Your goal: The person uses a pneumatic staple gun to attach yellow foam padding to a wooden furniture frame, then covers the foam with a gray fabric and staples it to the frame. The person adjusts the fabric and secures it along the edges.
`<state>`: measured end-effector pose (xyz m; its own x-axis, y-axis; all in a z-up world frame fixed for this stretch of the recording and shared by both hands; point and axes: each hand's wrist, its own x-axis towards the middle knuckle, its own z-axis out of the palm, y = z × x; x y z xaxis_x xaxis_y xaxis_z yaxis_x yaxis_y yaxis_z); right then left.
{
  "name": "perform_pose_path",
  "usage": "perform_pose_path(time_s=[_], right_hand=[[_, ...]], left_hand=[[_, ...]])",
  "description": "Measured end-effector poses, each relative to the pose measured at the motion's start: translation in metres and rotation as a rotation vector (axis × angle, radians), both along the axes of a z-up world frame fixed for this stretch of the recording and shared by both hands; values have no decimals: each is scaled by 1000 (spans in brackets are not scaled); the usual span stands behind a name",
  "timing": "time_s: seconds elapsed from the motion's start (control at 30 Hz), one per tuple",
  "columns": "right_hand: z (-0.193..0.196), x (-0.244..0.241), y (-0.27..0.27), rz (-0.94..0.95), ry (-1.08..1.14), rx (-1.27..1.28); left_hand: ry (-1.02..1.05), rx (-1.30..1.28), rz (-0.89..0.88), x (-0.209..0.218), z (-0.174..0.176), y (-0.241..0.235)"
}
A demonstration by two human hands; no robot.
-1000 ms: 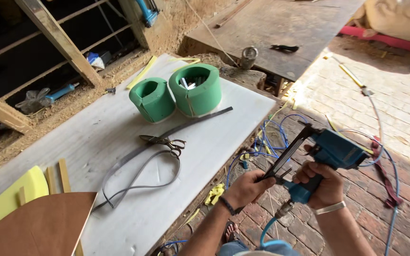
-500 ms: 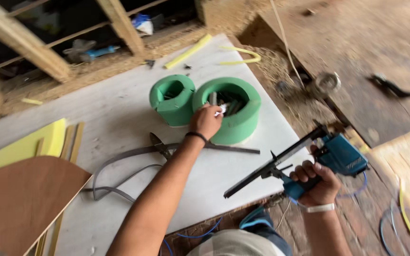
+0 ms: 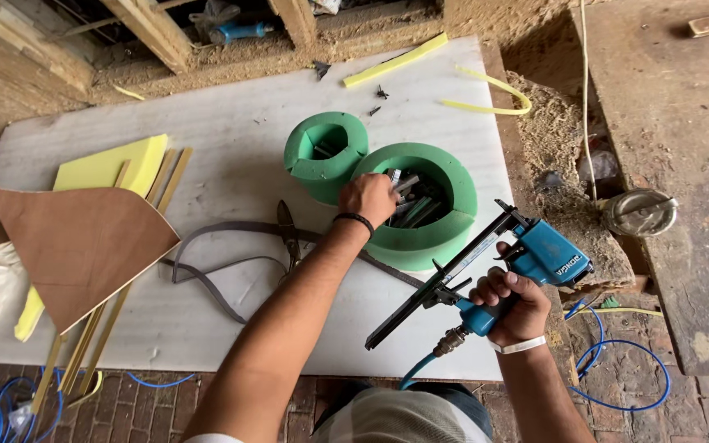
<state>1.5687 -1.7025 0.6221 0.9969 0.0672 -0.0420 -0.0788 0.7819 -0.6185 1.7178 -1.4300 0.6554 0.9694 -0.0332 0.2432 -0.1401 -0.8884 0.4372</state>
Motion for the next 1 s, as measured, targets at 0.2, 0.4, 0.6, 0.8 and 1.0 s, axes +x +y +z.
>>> perform_pose_path(time_s=[0.2, 0.4, 0.6, 0.8, 1.0], right_hand=[[4, 14, 7, 95, 4, 17], [5, 17, 19, 150, -1, 5], [1, 16, 25, 199, -5, 36], [-16, 16, 19, 273, -55, 151], [-24, 8, 17, 342, -83, 204]], left_hand=[[123, -595, -33, -23, 14, 22], [215, -892, 91, -24, 5, 15], [8, -1175, 5, -35, 10, 16], [378, -1268, -183, -97, 18, -14], [193, -1098, -255, -132, 26, -48]])
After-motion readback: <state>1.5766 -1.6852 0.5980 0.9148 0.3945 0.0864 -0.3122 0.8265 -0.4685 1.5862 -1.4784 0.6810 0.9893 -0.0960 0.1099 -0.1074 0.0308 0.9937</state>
